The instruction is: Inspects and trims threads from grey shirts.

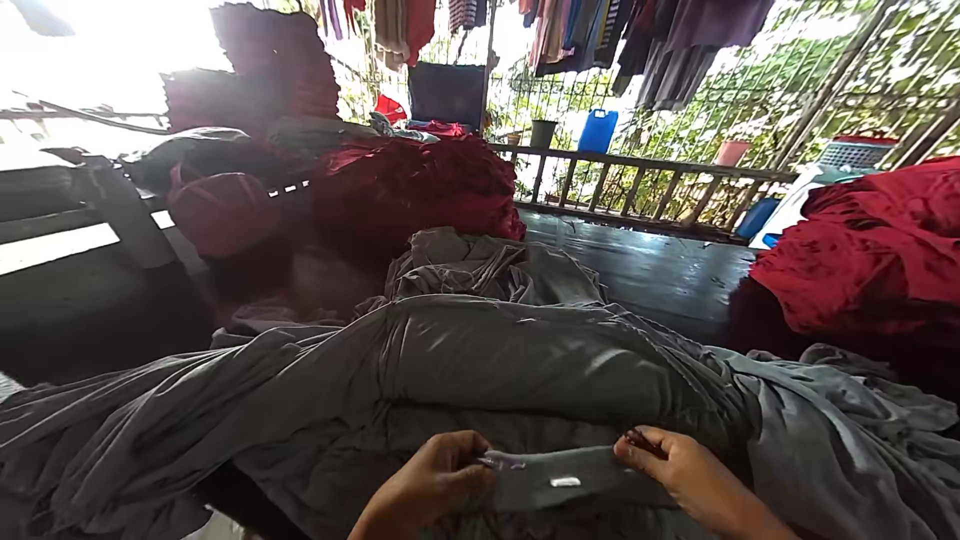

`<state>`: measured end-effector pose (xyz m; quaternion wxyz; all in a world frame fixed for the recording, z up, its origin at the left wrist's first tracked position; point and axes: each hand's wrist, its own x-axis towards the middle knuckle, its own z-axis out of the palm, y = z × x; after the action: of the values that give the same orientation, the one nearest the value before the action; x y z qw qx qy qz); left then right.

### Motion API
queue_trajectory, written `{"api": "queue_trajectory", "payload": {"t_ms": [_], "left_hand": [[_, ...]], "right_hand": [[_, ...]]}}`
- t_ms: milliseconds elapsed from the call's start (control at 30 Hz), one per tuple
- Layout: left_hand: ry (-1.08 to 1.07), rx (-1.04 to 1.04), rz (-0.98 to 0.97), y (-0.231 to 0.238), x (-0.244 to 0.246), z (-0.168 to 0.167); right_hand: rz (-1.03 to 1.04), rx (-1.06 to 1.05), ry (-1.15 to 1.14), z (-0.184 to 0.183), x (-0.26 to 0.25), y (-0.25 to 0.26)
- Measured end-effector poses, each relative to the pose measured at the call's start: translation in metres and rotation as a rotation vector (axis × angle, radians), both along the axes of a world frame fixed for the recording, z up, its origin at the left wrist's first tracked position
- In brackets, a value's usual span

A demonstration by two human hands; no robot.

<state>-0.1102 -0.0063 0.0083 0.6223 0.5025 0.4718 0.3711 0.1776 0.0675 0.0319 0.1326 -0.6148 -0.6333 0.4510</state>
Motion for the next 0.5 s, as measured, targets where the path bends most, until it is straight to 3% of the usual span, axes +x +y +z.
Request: {"api": "queue_trajectory", "payload": {"t_ms": [67,133,200,300,400,500], "left_hand": [[-0.059,-0.085,0.07,-0.004,0.002,-0.012],[-0.133,-0.093,0.142,-0.006,0.003,-0.016],[-0.19,-0.078,0.141,-0.007,0.001,-0.021],[-0.237,-0.037,0.09,-0.006,-0.001,-0.027],[-0.28,-0.03,0.097,-0.009,-0.001,-0.027],[-0.287,-0.031,0.116,-0.011,-0.001,-0.025]], "right_hand": [[-0.048,0.149,-0.08,-0.001,-0.015,-0.014],[-0.087,0.447,0.018,-0.006,-0.033,-0.034],[-0.007,0.574,0.183,-0.008,-0.055,-0.051],[0.104,0.498,0.313,-0.009,-0.085,-0.062],[0.135,0.378,0.262,-0.01,-0.101,-0.063],[0.123,0.385,0.23,-0.014,-0.11,-0.067]]}}
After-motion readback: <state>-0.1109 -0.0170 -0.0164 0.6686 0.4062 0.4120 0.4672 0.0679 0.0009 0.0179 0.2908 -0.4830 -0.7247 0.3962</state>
